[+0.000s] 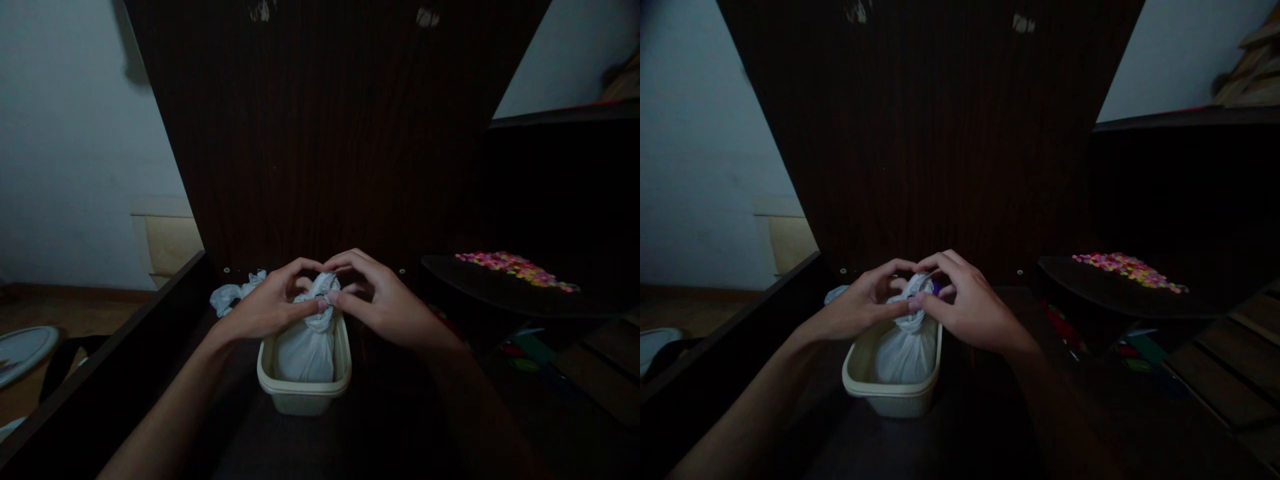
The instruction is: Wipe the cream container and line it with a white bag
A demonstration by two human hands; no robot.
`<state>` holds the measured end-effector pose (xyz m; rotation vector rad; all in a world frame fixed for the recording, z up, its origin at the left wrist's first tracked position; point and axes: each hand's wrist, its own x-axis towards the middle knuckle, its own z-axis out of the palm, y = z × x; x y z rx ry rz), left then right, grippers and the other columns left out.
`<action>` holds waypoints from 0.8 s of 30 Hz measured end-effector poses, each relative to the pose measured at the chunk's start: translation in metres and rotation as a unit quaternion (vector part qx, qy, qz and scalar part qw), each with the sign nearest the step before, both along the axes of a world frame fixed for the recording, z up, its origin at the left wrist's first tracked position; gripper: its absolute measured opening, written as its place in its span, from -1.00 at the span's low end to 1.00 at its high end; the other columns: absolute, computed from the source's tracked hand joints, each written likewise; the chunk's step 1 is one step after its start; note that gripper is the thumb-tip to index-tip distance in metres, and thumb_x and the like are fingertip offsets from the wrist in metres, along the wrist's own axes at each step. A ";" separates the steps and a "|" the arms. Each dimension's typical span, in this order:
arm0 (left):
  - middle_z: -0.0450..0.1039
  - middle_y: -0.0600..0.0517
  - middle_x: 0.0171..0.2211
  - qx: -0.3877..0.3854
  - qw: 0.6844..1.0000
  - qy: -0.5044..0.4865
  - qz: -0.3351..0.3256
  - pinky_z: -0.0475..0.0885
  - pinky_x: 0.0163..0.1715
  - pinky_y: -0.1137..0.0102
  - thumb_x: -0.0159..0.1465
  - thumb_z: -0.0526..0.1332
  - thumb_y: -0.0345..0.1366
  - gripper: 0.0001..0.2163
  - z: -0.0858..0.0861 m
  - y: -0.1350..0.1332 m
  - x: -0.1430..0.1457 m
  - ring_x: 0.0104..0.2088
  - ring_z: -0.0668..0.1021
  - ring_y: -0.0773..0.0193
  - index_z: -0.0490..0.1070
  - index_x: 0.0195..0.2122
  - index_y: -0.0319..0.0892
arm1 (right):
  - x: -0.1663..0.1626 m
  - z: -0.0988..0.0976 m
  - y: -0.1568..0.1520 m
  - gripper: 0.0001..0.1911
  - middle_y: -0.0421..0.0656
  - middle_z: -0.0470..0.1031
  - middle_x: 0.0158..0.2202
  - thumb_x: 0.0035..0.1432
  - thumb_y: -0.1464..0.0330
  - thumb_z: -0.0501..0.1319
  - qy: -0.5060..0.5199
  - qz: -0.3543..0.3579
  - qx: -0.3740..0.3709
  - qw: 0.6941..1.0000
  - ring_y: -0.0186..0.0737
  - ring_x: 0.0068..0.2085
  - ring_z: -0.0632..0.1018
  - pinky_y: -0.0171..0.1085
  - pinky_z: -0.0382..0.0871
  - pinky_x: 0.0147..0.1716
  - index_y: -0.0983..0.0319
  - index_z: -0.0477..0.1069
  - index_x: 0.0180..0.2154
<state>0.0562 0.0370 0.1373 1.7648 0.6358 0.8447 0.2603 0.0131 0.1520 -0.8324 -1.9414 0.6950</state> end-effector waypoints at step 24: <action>0.35 0.14 -0.38 0.096 0.972 0.214 -0.009 0.30 -0.42 0.50 0.23 0.29 -0.28 -0.84 0.005 0.000 -0.005 -0.40 0.39 0.35 0.41 -0.19 -0.18 | 0.009 0.005 0.007 -0.81 -0.16 0.52 -0.24 0.07 0.61 0.21 -0.035 -0.043 0.101 0.993 -0.30 -0.29 0.51 -0.32 0.29 -0.40 0.23 0.50 -0.36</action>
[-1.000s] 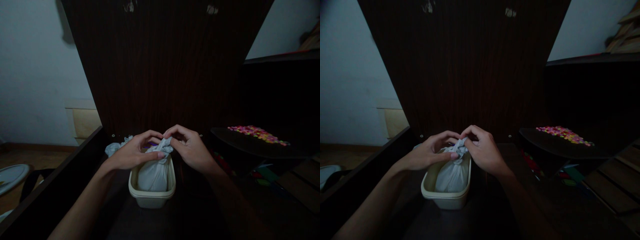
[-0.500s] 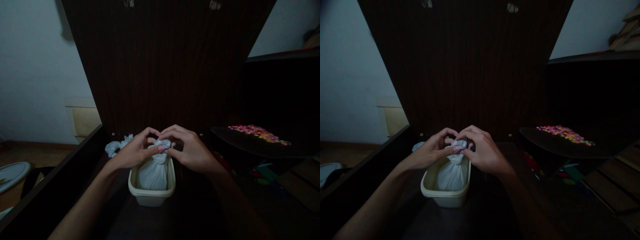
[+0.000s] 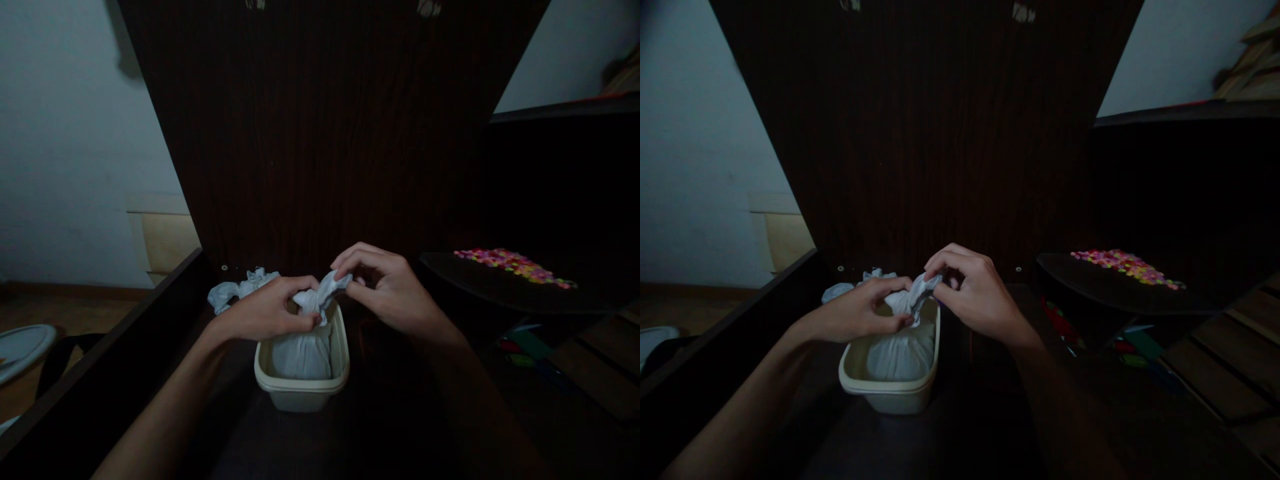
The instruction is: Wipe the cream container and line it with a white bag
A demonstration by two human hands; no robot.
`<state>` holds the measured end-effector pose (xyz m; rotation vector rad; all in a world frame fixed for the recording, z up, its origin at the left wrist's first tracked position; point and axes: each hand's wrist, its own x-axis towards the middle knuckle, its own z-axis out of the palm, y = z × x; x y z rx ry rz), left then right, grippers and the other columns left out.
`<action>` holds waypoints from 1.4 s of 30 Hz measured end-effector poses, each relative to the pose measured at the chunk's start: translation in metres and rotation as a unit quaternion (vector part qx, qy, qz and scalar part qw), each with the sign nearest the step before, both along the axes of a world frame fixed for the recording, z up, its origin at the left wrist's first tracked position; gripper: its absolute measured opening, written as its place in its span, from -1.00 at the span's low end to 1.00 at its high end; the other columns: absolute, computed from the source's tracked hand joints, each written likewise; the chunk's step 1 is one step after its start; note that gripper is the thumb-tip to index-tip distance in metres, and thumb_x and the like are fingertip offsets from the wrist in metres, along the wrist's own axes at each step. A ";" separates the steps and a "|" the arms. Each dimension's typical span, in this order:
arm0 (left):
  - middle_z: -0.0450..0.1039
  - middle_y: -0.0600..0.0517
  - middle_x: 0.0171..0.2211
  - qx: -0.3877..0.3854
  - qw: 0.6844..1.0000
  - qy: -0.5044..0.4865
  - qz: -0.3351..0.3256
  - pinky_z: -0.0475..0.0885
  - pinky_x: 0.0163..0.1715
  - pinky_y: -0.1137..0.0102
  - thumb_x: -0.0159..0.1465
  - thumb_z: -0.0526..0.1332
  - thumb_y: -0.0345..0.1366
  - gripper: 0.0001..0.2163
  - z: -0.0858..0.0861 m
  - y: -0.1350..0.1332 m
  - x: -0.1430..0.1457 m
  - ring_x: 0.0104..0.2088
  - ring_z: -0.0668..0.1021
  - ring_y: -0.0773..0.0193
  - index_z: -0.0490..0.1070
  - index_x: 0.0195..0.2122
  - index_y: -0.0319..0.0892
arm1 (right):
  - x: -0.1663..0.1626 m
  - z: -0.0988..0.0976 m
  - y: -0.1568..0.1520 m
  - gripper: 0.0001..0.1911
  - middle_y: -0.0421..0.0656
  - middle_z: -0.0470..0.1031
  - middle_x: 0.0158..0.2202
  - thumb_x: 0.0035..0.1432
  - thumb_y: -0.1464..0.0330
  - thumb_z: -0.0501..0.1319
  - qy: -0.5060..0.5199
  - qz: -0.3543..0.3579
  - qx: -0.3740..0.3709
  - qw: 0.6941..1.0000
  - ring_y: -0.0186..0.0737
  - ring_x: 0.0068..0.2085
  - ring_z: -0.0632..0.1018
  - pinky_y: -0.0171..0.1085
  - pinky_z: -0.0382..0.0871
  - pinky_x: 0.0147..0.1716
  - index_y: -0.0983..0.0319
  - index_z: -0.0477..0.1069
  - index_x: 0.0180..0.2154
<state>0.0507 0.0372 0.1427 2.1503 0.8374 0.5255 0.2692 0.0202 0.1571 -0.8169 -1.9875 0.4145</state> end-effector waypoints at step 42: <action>0.44 0.05 -0.22 0.015 0.997 -0.075 0.014 0.40 -0.24 0.39 0.32 0.24 -0.10 -0.73 -0.003 0.001 0.003 -0.23 0.48 0.24 0.37 -0.10 -0.17 | -0.002 0.003 -0.010 -0.78 -0.12 0.59 -0.13 0.15 0.43 0.33 -0.102 0.011 -0.006 0.995 -0.16 -0.14 0.57 -0.20 0.40 -0.12 0.18 0.56 -0.12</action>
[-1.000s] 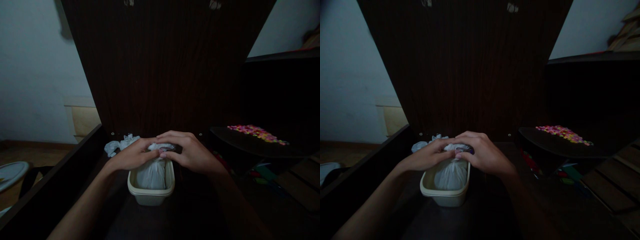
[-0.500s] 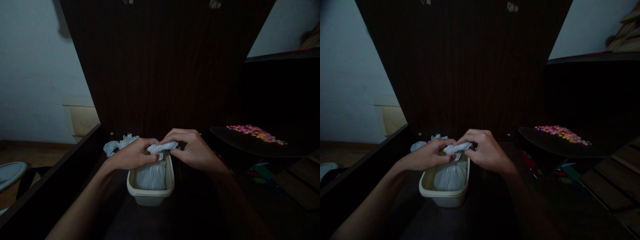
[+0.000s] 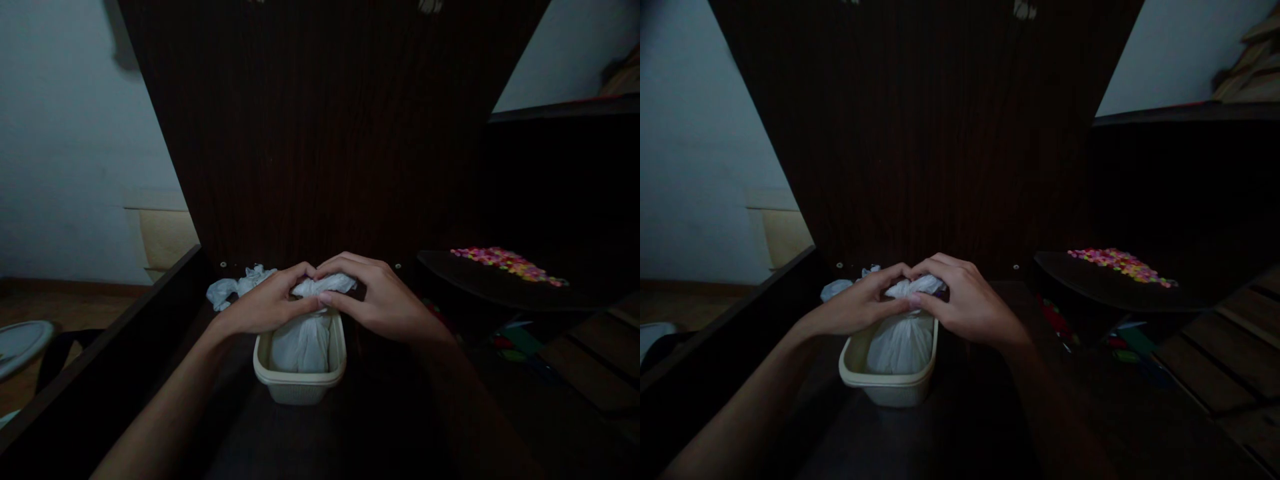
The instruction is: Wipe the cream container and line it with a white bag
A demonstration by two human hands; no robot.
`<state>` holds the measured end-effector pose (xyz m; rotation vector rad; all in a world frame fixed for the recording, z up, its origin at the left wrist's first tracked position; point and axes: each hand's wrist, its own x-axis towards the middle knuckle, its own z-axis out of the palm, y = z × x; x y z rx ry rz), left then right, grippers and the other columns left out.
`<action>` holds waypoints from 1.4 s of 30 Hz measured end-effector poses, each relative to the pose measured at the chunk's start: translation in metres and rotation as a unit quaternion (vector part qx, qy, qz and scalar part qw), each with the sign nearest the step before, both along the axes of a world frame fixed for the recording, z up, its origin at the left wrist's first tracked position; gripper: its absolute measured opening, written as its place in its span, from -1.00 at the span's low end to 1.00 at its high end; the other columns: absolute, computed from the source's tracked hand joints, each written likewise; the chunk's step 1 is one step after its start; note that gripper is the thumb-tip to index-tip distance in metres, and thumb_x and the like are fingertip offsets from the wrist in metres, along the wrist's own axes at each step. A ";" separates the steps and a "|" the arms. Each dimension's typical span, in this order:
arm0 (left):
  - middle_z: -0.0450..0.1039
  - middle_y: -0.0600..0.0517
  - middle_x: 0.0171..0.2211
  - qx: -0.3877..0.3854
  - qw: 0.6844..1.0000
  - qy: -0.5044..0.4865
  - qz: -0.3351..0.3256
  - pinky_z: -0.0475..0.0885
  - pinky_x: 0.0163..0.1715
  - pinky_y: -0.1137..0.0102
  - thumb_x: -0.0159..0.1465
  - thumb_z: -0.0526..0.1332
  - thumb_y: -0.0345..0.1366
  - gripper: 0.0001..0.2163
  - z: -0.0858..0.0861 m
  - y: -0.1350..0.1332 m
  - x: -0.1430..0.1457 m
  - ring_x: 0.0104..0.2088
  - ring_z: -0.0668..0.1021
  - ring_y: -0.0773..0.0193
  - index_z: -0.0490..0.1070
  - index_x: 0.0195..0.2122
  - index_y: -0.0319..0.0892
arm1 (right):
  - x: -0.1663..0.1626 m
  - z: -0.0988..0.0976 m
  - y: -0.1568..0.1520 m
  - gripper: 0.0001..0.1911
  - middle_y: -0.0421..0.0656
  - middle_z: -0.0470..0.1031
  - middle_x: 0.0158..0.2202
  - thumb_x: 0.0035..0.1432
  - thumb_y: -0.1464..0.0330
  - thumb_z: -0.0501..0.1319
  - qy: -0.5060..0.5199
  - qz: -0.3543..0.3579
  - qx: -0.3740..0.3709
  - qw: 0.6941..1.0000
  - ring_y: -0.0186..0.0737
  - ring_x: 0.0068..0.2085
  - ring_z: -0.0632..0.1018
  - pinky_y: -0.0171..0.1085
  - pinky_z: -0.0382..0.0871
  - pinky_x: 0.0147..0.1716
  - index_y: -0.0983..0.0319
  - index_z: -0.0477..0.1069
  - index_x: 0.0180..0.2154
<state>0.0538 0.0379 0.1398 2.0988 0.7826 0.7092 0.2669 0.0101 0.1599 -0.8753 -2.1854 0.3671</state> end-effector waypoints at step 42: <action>0.57 -0.03 -0.08 0.121 0.991 0.014 0.054 0.45 -0.12 0.30 0.23 0.35 -0.09 -0.58 0.004 -0.013 0.007 -0.11 0.60 0.11 0.42 0.05 -0.16 | 0.002 0.011 0.012 -0.65 -0.19 0.53 -0.24 0.01 0.47 0.32 0.018 -0.032 -0.050 0.998 -0.26 -0.27 0.50 -0.30 0.32 -0.26 0.24 0.46 -0.10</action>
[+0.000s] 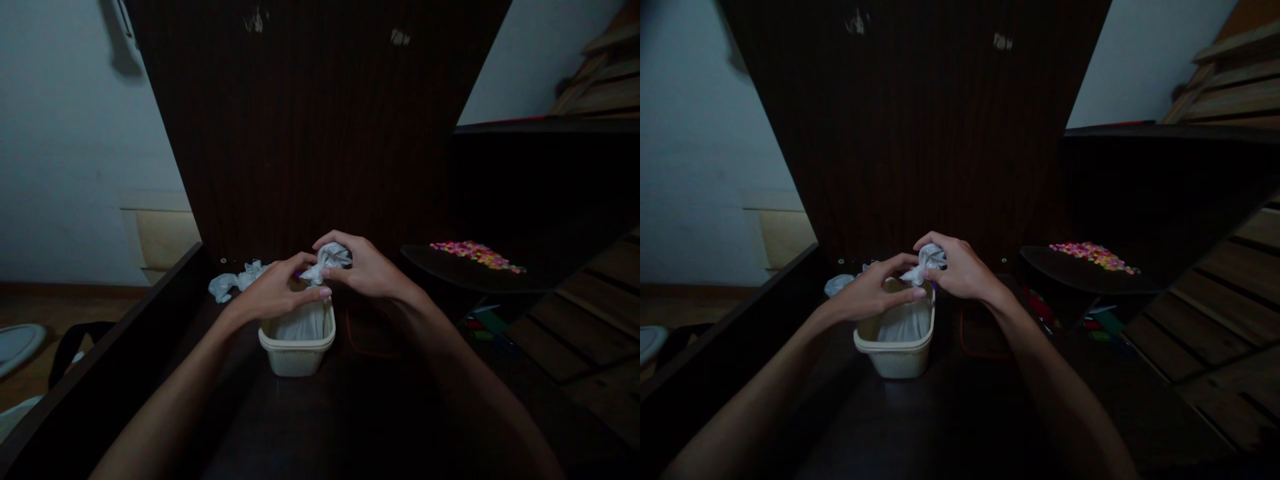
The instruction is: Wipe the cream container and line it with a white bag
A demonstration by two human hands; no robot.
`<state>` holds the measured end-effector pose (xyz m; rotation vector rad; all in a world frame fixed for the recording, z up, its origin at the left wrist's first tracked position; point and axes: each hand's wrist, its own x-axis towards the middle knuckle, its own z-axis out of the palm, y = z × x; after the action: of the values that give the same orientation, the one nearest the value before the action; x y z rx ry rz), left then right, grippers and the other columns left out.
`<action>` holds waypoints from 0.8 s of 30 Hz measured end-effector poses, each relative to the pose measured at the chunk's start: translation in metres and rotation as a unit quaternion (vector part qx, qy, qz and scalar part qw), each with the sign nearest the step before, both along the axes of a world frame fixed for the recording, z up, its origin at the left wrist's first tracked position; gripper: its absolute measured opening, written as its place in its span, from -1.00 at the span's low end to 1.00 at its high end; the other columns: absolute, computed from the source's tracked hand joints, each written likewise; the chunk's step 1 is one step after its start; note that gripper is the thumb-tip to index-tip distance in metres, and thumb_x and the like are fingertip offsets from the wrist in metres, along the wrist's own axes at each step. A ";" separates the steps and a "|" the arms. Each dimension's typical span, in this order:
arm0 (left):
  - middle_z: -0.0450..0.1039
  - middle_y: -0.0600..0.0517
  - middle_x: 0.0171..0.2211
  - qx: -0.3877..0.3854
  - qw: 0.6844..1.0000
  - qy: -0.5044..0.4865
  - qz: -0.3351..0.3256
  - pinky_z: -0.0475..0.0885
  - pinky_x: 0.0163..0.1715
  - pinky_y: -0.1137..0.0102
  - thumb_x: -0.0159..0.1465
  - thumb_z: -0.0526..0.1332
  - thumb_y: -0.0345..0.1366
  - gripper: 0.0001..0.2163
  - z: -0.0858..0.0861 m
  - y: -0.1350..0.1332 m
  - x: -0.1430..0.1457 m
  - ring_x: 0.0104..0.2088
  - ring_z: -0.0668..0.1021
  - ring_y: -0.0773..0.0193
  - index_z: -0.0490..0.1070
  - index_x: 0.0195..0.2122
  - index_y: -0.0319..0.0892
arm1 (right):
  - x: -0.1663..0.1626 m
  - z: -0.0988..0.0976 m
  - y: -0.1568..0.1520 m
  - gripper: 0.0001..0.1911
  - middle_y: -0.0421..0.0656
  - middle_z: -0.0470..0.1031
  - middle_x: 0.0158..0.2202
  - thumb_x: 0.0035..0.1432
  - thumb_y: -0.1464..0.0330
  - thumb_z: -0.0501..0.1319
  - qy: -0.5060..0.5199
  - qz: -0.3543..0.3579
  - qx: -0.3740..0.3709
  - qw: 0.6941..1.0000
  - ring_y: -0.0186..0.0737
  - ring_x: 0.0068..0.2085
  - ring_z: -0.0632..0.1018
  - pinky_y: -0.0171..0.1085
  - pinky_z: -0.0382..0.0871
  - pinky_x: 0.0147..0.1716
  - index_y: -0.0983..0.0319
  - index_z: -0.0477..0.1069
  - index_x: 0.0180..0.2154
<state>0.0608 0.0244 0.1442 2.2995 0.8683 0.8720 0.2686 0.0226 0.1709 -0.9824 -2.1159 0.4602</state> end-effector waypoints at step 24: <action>0.60 -0.01 -0.25 -0.040 0.999 -0.009 -0.021 0.43 -0.25 0.40 0.40 0.11 -0.08 -0.67 -0.007 0.007 0.006 -0.28 0.58 0.22 0.54 -0.15 -0.22 | 0.003 0.004 -0.001 -0.76 -0.19 0.55 -0.29 0.09 0.35 0.31 -0.035 -0.023 0.020 0.999 -0.27 -0.31 0.50 -0.32 0.30 -0.31 0.25 0.48 -0.16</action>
<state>0.0669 0.0310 0.1370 2.2300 0.8279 0.8240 0.2720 0.0216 0.1750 -1.0352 -2.1505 0.3639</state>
